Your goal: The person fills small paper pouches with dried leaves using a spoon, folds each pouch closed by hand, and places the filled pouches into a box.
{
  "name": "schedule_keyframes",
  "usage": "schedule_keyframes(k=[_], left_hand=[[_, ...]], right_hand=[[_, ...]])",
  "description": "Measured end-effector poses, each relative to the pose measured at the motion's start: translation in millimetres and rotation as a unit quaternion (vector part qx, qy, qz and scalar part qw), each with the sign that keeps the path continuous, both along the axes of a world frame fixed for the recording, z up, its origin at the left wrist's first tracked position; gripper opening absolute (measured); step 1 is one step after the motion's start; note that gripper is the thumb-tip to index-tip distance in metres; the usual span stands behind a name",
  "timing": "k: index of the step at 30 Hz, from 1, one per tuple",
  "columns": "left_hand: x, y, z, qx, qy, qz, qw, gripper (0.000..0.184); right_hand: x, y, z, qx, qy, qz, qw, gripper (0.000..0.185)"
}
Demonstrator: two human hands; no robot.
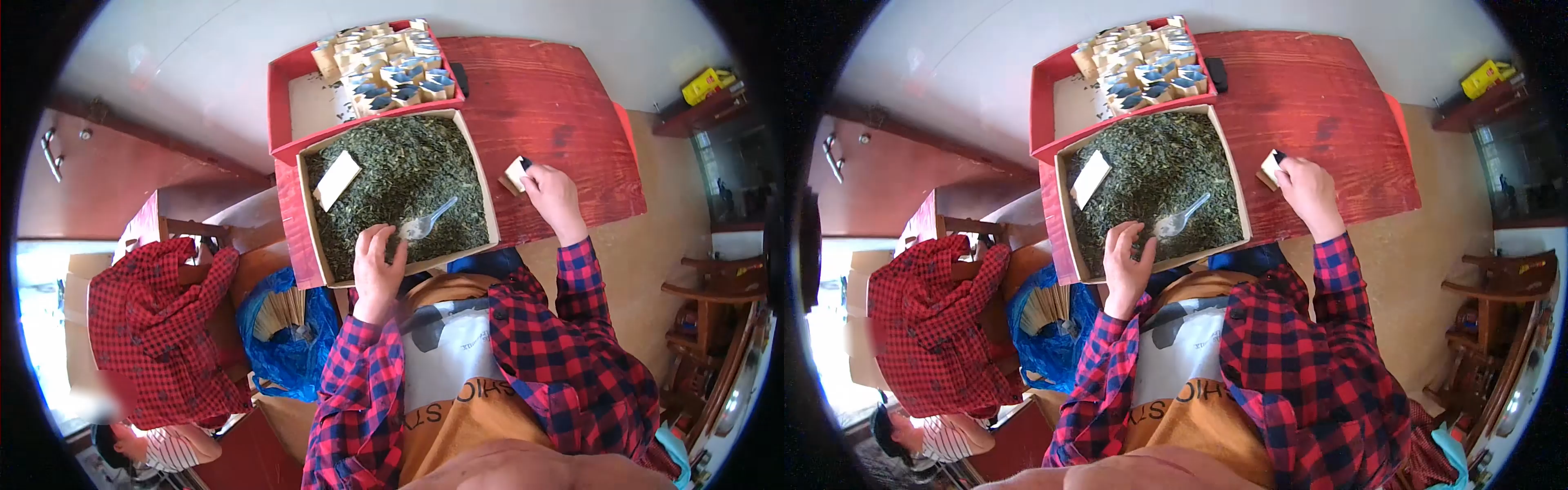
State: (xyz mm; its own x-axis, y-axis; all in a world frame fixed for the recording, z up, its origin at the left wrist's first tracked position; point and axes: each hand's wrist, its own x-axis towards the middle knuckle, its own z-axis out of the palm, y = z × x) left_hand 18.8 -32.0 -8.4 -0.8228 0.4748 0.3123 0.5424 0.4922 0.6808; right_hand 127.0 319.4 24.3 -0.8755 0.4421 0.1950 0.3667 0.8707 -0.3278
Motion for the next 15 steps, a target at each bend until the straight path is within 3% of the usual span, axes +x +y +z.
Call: schedule_keyframes(k=[9,13,15], left_hand=[[-2.0,-7.6,2.5,0.046,0.017,0.001,0.999,0.035],[-6.9,-16.3,8.0,0.047,0.048,0.018,0.998,0.033],[-10.0,-21.3,10.4,0.052,0.064,0.021,0.996,0.032]], right_hand=[[-8.8,15.9,32.5,-0.014,0.059,-0.017,0.998,0.018],[-27.9,18.1,49.4,-0.051,0.179,0.006,0.983,0.014],[-43.5,12.6,60.9,-0.146,0.22,0.003,0.965,0.012]])
